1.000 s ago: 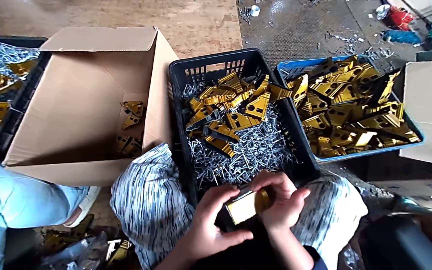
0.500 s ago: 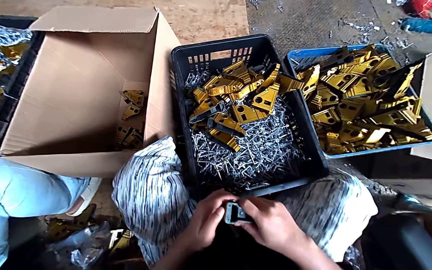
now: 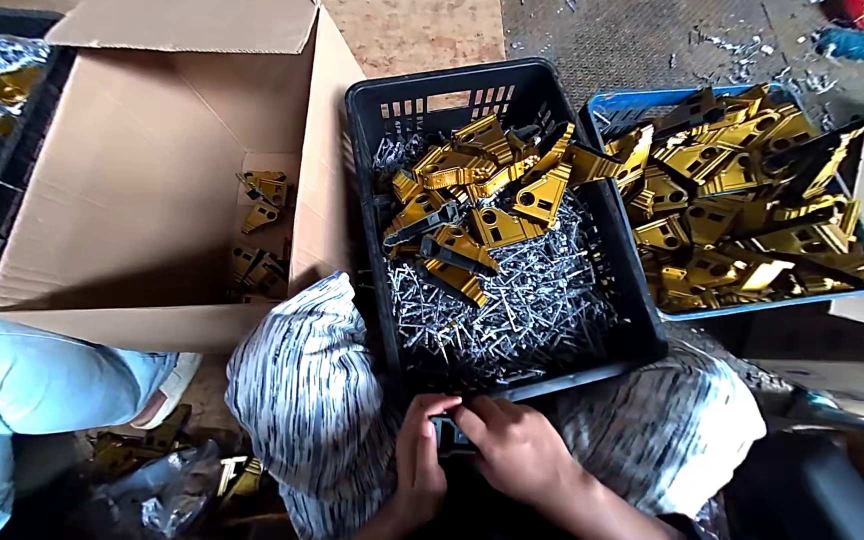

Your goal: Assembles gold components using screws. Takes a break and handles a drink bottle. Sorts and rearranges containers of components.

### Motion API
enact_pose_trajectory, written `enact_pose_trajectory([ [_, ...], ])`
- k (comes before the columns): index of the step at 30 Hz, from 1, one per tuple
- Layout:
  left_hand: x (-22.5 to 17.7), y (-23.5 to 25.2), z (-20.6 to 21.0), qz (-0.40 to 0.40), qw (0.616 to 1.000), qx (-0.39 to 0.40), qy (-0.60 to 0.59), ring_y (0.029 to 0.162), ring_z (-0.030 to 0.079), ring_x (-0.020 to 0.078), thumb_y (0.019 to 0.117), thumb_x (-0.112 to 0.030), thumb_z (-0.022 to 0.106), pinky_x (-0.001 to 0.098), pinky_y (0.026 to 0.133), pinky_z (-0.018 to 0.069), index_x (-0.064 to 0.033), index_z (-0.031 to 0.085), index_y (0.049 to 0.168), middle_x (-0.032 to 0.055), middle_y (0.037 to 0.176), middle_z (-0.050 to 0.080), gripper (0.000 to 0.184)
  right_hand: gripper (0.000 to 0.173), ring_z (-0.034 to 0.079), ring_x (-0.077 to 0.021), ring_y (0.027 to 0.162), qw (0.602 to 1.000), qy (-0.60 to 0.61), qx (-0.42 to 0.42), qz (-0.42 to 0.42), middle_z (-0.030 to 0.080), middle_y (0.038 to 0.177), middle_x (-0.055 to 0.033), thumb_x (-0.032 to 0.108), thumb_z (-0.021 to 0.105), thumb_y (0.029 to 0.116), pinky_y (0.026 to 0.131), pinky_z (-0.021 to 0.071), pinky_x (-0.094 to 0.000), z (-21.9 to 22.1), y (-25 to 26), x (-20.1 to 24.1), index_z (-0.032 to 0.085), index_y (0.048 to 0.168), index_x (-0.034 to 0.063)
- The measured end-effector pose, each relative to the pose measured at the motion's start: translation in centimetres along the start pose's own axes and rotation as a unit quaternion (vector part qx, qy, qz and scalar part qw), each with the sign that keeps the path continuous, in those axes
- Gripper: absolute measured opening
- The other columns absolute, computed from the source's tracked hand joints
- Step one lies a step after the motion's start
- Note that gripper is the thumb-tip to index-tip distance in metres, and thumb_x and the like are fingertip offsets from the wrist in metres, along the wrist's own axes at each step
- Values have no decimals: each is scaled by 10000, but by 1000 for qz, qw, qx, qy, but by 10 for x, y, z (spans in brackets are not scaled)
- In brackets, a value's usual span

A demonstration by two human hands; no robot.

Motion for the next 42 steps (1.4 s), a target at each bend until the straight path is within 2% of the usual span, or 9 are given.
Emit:
enact_pose_trajectory([
  [2, 1, 1, -1, -4, 1000, 0, -4, 1145, 599, 97, 1115, -354, 249, 261, 1034, 477, -18, 676, 1170, 54, 1158, 662, 547, 249, 656, -299, 576, 1000, -2, 3, 4, 656, 747, -116, 285, 723, 808, 447, 523, -425, 0, 2, 2, 719, 1000, 126],
  [12, 9, -1, -5, -18, 999, -17, -37, 1121, 604, 77, 1105, -440, 287, 233, 1005, 477, -69, 706, 1143, 9, 1136, 676, 561, 174, 616, -287, 498, 999, -35, 32, 22, 606, 651, -93, 228, 692, 819, 387, 472, -410, -1, 9, 7, 727, 977, 164],
  [17, 9, 5, -8, -46, 996, -29, -70, 1125, 610, 86, 1101, -422, 328, 253, 1015, 482, -51, 717, 1153, 19, 1154, 683, 540, 268, 624, -311, 509, 996, -8, 82, 40, 616, 660, -111, 215, 739, 797, 410, 488, -439, -3, 18, 5, 724, 1058, 156],
  [21, 3, 8, -11, -74, 995, -29, -60, 1143, 614, 85, 1094, -304, 324, 264, 1042, 475, 10, 708, 1137, 49, 1157, 695, 498, 347, 671, -350, 591, 988, 31, 139, 52, 661, 728, -146, 295, 741, 865, 487, 531, -490, -6, 21, 6, 701, 1175, 143],
  [24, 2, 6, -12, -66, 996, -27, -53, 1141, 616, 89, 1093, -275, 310, 266, 1041, 478, 17, 707, 1142, 55, 1156, 695, 494, 360, 675, -350, 598, 990, 27, 126, 54, 669, 742, -151, 306, 739, 870, 493, 536, -490, -4, 18, 9, 703, 1187, 138],
  [31, -4, -1, -14, -39, 998, -25, -35, 1128, 615, 89, 1106, -314, 315, 265, 1032, 483, -19, 700, 1168, 39, 1150, 684, 489, 298, 631, -298, 515, 999, -4, 15, 31, 619, 665, -109, 313, 743, 825, 413, 500, -425, 2, 5, 17, 734, 1072, 146],
  [42, 0, -10, -17, -30, 998, -51, -30, 1064, 627, 86, 1107, -360, 307, 252, 981, 501, -31, 702, 1173, 29, 1102, 686, 519, 264, 620, -284, 499, 998, -11, 20, 52, 613, 663, -102, 257, 697, 825, 397, 483, -404, 9, 2, 28, 745, 1062, 150],
])
Point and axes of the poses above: each hand's wrist, its own y-axis towards the middle knuckle, its own z-axis out of the palm, x = y × z, the point moved 4 cm from there along y, towards the middle knuckle
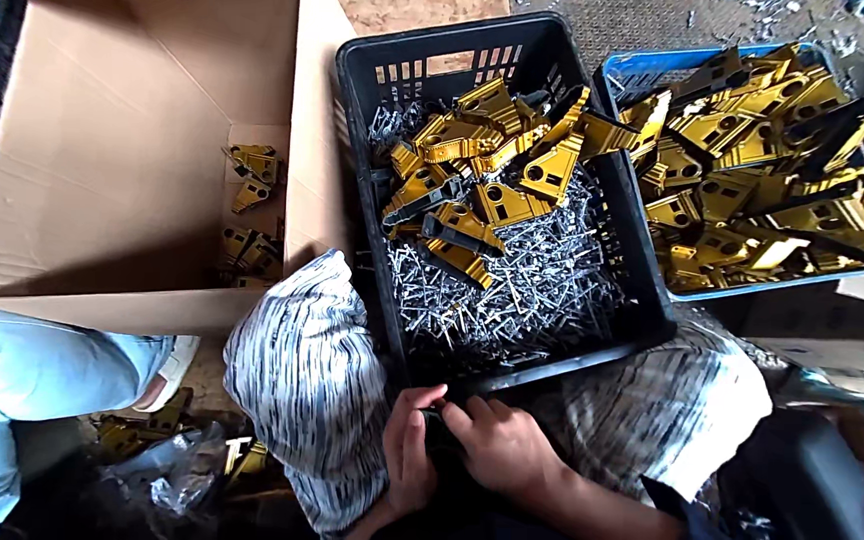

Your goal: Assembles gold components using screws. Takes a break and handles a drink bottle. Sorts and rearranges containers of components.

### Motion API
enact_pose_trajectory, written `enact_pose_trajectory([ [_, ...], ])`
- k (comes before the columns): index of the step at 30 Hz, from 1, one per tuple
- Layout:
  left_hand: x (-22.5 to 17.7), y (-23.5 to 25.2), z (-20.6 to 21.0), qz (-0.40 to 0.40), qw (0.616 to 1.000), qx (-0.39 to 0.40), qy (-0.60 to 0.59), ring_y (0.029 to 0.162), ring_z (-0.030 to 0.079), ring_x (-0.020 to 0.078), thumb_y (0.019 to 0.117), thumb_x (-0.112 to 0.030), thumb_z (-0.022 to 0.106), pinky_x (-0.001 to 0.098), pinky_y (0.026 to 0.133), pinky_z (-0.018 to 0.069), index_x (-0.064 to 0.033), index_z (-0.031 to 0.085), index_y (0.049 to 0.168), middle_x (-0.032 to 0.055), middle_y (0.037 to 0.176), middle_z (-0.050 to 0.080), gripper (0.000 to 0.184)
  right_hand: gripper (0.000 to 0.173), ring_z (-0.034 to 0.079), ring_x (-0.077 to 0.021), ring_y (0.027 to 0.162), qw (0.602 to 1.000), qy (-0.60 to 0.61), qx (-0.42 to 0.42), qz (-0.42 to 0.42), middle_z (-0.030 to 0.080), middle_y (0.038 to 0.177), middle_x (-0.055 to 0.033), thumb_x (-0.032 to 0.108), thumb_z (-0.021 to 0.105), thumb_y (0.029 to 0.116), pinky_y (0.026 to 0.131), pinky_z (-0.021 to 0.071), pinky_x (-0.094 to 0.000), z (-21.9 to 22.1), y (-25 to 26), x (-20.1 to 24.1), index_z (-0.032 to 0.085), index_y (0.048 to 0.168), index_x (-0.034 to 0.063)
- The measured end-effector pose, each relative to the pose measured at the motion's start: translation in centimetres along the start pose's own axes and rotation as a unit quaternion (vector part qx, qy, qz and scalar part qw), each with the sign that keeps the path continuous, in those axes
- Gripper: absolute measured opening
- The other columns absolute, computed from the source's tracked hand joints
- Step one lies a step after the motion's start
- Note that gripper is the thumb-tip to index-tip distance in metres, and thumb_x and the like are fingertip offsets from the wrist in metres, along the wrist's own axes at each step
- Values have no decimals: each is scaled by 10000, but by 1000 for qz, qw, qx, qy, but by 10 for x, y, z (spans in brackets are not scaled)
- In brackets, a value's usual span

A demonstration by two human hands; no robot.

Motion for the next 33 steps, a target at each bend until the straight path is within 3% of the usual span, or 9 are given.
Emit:
enact_pose_trajectory([
  [9, 1, 2, 0, 20, 1000, -18, 0, 977, 647, 79, 1104, -307, 328, 252, 919, 535, -13, 688, 1187, 22, 1017, 700, 472, 240, 607, -283, 478, 999, -22, 20, 18, 594, 643, -100, 217, 709, 801, 378, 463, -398, -3, 2, 5, 742, 1033, 165],
  [13, -1, 3, 1, 21, 1000, -19, -3, 1019, 637, 69, 1078, -220, 345, 242, 954, 513, 9, 708, 1147, 26, 1046, 702, 435, 349, 637, -314, 517, 999, 22, 48, 9, 627, 671, -123, 212, 743, 795, 422, 501, -440, -2, 3, -1, 737, 1136, 139],
  [18, -17, 26, 11, -126, 990, 60, -22, 1143, 648, 160, 1029, -88, 319, 332, 1046, 499, 111, 642, 1216, 146, 1179, 703, 423, 526, 720, -400, 858, 945, 241, 220, -4, 710, 901, -197, 460, 637, 987, 759, 564, -614, -1, 10, -42, 586, 1289, 33],
  [20, -29, 40, 9, -149, 977, 151, -24, 1312, 563, 224, 1081, -231, 284, 392, 1146, 428, 126, 513, 1383, 202, 1375, 606, 521, 567, 724, -291, 786, 939, 309, 139, -60, 702, 831, -141, 541, 606, 982, 698, 594, -518, 1, 3, -57, 599, 1204, 19],
  [22, -49, 48, -2, -131, 969, 208, -13, 1406, 483, 261, 1088, -433, 316, 443, 1182, 395, 106, 436, 1461, 206, 1497, 509, 666, 609, 712, -115, 845, 904, 413, 70, -86, 716, 905, -71, 587, 578, 986, 750, 613, -347, -4, -6, -65, 598, 1196, 16],
  [26, -74, 56, -14, -94, 954, 279, 52, 1276, 608, 241, 946, -513, 643, 424, 1072, 515, 73, 531, 1405, 165, 1379, 625, 752, 599, 679, 13, 963, 828, 549, 28, -108, 723, 1003, 9, 587, 607, 971, 856, 584, -218, -17, -13, -67, 593, 1199, 33],
  [28, -75, 49, -7, -61, 938, 317, 123, 1166, 659, 167, 851, -483, 780, 370, 1012, 556, 26, 627, 1325, 114, 1257, 691, 711, 582, 681, -7, 898, 853, 507, 22, -122, 714, 932, -15, 581, 627, 963, 806, 583, -223, -20, -12, -67, 615, 1155, 32],
  [31, -70, 36, 7, -32, 932, 302, 199, 974, 696, 39, 813, -408, 836, 270, 878, 597, -72, 738, 1120, 6, 1030, 751, 467, 625, 712, -148, 815, 925, 361, 21, -112, 713, 862, -86, 651, 577, 956, 718, 597, -370, -22, -13, -68, 634, 1144, 59],
  [33, -60, 29, 9, -49, 939, 295, 169, 946, 707, 35, 850, -318, 812, 269, 856, 613, -65, 738, 1111, -4, 1012, 757, 372, 726, 721, -207, 923, 960, 268, 10, -82, 731, 979, -98, 731, 542, 922, 811, 603, -433, -29, -14, -70, 637, 1220, 76],
])
Point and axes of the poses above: each hand's wrist, its own y-axis towards the middle knuckle, its own z-axis out of the palm, x = y × z, the point moved 4 cm from there along y, towards the middle knuckle
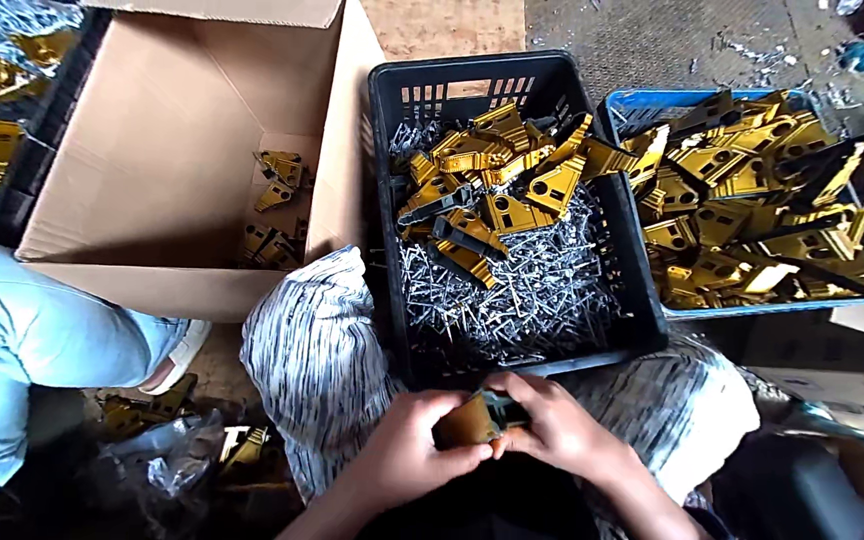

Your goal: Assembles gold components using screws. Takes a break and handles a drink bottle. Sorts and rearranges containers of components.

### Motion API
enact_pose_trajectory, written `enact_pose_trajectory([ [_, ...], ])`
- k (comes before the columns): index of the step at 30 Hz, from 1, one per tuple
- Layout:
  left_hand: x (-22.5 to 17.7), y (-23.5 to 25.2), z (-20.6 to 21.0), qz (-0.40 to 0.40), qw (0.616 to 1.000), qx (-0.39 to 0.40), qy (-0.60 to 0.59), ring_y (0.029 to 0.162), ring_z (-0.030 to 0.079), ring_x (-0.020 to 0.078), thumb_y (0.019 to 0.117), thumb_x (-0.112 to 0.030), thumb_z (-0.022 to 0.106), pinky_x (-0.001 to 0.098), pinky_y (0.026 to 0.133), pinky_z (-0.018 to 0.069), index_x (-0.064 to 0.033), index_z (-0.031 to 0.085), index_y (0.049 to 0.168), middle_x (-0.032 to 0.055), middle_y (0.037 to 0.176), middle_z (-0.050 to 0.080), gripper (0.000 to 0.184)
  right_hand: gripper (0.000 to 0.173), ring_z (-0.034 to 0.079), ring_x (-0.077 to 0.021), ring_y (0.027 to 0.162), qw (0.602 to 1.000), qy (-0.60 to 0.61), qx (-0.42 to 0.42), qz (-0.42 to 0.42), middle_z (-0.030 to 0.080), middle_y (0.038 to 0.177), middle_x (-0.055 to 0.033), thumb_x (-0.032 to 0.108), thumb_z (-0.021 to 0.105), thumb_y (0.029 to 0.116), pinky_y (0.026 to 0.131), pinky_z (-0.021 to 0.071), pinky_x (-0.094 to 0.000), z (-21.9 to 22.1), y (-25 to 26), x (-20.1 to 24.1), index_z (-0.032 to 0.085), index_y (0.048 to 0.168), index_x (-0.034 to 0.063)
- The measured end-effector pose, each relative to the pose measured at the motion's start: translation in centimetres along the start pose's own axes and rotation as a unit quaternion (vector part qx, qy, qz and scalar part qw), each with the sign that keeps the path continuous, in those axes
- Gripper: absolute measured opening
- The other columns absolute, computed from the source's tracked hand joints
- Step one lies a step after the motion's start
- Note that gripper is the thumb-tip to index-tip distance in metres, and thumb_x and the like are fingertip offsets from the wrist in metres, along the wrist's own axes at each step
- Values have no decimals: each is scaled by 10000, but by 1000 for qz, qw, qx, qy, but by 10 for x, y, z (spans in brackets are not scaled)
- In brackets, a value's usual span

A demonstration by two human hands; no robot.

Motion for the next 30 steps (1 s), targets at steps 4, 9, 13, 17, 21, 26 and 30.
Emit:
enact_pose_trajectory([
  [4, 26, -10, 15, -52, 990, -10, -128, 940, 730, 97, 906, -241, 769, 311, 848, 637, -20, 708, 1171, 22, 1041, 759, 350, 587, 650, -218, 1054, 994, -53, -99, 4, 719, 1060, -59, 686, 611, 917, 909, 525, -410, -4, -7, 7, 702, 1114, 140],
  [9, 45, -15, 25, -131, 973, -12, -191, 961, 717, 81, 916, -235, 742, 284, 859, 618, -29, 702, 1186, 13, 1062, 748, 342, 444, 629, -157, 1028, 992, 18, -101, 73, 732, 1049, 7, 577, 666, 929, 883, 497, -395, 15, -16, 5, 773, 1156, 211],
  [13, 60, -21, 47, -168, 954, -6, -247, 949, 704, 76, 917, -185, 735, 284, 881, 596, -15, 684, 1156, 17, 1034, 739, 298, 269, 648, -146, 963, 987, -9, -93, 130, 750, 998, 54, 475, 685, 930, 840, 475, -418, 28, -11, 4, 811, 974, 242],
  [17, 72, -19, 53, -171, 942, -4, -290, 960, 700, 92, 926, -150, 714, 295, 892, 589, 0, 653, 1176, 29, 1041, 732, 298, 185, 658, -133, 925, 987, -47, -89, 123, 751, 956, 82, 377, 671, 940, 819, 466, -415, 35, -3, 5, 781, 893, 236],
  [21, 72, -13, 49, -199, 924, -23, -326, 959, 704, 78, 916, -110, 710, 279, 900, 584, -3, 683, 1156, 21, 1024, 748, 264, 208, 644, -138, 926, 989, -70, -82, 106, 743, 946, 82, 384, 641, 963, 818, 448, -402, 36, 7, 1, 779, 903, 240],
  [26, 77, -14, 50, -261, 887, -47, -377, 882, 711, 67, 881, -67, 730, 262, 845, 591, -17, 718, 1067, 15, 943, 757, 193, 144, 651, -160, 911, 992, -45, -17, 116, 743, 949, 68, 339, 692, 920, 787, 464, -418, 35, 20, -7, 770, 897, 221],
  [30, 76, -18, 57, -240, 887, -91, -384, 826, 702, 44, 895, -4, 663, 252, 797, 591, -46, 698, 1019, -35, 888, 746, 135, 307, 660, -266, 981, 977, -21, 110, 183, 729, 987, -40, 441, 701, 928, 849, 477, -526, 26, 44, -2, 766, 951, 142],
])
Point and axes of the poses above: each hand's wrist, its own y-axis towards the middle knuckle, its own z-axis out of the palm, x = y × z, the point moved 4 cm from there along y, towards the middle knuckle
